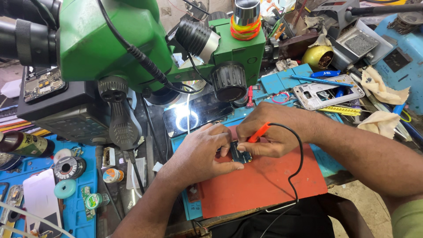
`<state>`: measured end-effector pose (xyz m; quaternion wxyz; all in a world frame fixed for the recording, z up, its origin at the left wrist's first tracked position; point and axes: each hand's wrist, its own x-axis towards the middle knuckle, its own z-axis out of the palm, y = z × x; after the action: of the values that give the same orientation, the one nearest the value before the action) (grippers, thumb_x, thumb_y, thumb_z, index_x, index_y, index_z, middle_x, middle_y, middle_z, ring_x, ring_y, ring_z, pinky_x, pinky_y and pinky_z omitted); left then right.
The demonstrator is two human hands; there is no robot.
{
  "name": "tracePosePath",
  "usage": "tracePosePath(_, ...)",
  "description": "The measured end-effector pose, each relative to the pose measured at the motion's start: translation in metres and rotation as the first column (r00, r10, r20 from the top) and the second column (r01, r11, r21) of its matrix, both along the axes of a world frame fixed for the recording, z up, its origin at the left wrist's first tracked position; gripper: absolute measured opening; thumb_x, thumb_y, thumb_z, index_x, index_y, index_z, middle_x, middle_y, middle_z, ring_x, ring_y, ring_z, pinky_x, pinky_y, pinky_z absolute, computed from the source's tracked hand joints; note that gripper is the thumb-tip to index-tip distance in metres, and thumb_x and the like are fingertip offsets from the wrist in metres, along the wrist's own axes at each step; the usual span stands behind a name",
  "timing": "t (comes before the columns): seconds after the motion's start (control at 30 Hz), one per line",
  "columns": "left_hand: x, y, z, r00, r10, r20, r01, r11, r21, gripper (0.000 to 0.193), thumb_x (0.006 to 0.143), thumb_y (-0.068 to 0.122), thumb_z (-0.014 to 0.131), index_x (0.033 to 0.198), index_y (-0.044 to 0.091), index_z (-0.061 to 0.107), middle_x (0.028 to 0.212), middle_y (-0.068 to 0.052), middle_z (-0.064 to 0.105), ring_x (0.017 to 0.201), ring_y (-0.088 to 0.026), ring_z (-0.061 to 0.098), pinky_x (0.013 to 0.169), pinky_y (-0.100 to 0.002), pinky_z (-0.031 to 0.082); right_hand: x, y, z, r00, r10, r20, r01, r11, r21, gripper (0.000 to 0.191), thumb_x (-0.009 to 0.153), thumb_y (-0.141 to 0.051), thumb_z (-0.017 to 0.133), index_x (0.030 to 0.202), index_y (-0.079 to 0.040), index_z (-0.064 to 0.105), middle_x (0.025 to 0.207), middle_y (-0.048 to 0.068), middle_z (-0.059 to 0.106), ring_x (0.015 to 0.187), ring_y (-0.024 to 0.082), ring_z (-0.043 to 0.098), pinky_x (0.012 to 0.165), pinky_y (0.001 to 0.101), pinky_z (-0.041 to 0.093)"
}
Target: The person uses a soldering iron to work on a small circuit board placed on a red mat. They hold the board steady with the left hand while applying the soldering iron with the right hand, focusing on specific points on the board.
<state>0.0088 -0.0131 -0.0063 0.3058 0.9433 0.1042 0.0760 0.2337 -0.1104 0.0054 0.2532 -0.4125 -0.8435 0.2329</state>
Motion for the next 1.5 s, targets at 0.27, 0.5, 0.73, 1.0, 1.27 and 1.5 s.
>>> tracePosePath(0.27, -0.0003, 0.0004, -0.001, 1.0, 0.002, -0.006, -0.002, 1.0, 0.003, 0.051, 0.07, 0.048, 0.086, 0.07, 0.007, 0.056, 0.082, -0.006, 0.057, 0.082, -0.027, 0.06, 0.07, -0.041, 0.05, 0.0013, 0.0003, -0.001, 1.0, -0.025, 0.005, 0.025, 1.0, 0.015, 0.027, 0.094, -0.025, 0.069, 0.073, -0.008, 0.063, 0.062, 0.007, 0.064, 0.057, 0.03, 0.064, 0.052, 0.0414, 0.047)
tracePosePath(0.5, -0.0007, 0.0005, -0.0012, 1.0, -0.001, -0.012, 0.001, 1.0, 0.01, 0.051, 0.07, 0.048, 0.086, 0.071, 0.007, 0.056, 0.081, -0.006, 0.056, 0.082, -0.027, 0.06, 0.07, -0.041, 0.05, 0.0028, 0.0015, -0.0025, 0.999, -0.045, 0.027, 0.043, 0.997, 0.071, 0.025, 0.093, -0.024, 0.069, 0.077, -0.006, 0.064, 0.063, 0.009, 0.063, 0.059, 0.033, 0.063, 0.053, 0.0426, 0.047)
tracePosePath(0.73, -0.0003, 0.0003, -0.0008, 1.0, -0.007, 0.003, 0.007, 1.0, 0.015, 0.05, 0.071, 0.048, 0.086, 0.072, 0.007, 0.056, 0.082, -0.007, 0.057, 0.082, -0.028, 0.06, 0.071, -0.041, 0.051, 0.0015, 0.0016, -0.0021, 0.997, -0.062, 0.035, 0.059, 0.995, 0.085, 0.025, 0.093, -0.024, 0.068, 0.076, -0.007, 0.063, 0.062, 0.009, 0.062, 0.058, 0.033, 0.063, 0.052, 0.0431, 0.047)
tracePosePath(1.0, -0.0005, 0.0014, -0.0023, 0.999, -0.023, 0.037, 0.023, 1.0, 0.012, 0.05, 0.071, 0.048, 0.086, 0.07, 0.008, 0.056, 0.084, -0.006, 0.058, 0.084, -0.028, 0.061, 0.072, -0.041, 0.051, 0.0, -0.0006, -0.0002, 1.0, 0.001, -0.005, -0.001, 0.999, 0.035, 0.03, 0.095, -0.026, 0.068, 0.072, -0.008, 0.06, 0.062, 0.007, 0.063, 0.056, 0.03, 0.064, 0.053, 0.0416, 0.047)
tracePosePath(1.27, -0.0001, 0.0013, -0.0026, 1.0, -0.008, 0.0, 0.008, 1.0, 0.018, 0.051, 0.07, 0.048, 0.087, 0.069, 0.007, 0.056, 0.082, -0.007, 0.058, 0.084, -0.028, 0.06, 0.072, -0.041, 0.051, 0.0013, -0.0002, 0.002, 0.999, -0.028, 0.023, 0.027, 0.999, 0.041, 0.027, 0.094, -0.025, 0.068, 0.073, -0.009, 0.063, 0.059, 0.006, 0.063, 0.056, 0.029, 0.064, 0.052, 0.0416, 0.047)
tracePosePath(1.5, -0.0002, 0.0012, -0.001, 1.0, -0.012, 0.005, 0.012, 1.0, 0.008, 0.05, 0.071, 0.048, 0.086, 0.072, 0.007, 0.057, 0.083, -0.007, 0.058, 0.083, -0.028, 0.061, 0.072, -0.041, 0.051, -0.0013, 0.0016, -0.001, 0.999, -0.05, 0.004, 0.05, 0.995, 0.082, 0.024, 0.094, -0.025, 0.069, 0.078, -0.008, 0.064, 0.064, 0.007, 0.064, 0.058, 0.03, 0.064, 0.052, 0.0413, 0.048)
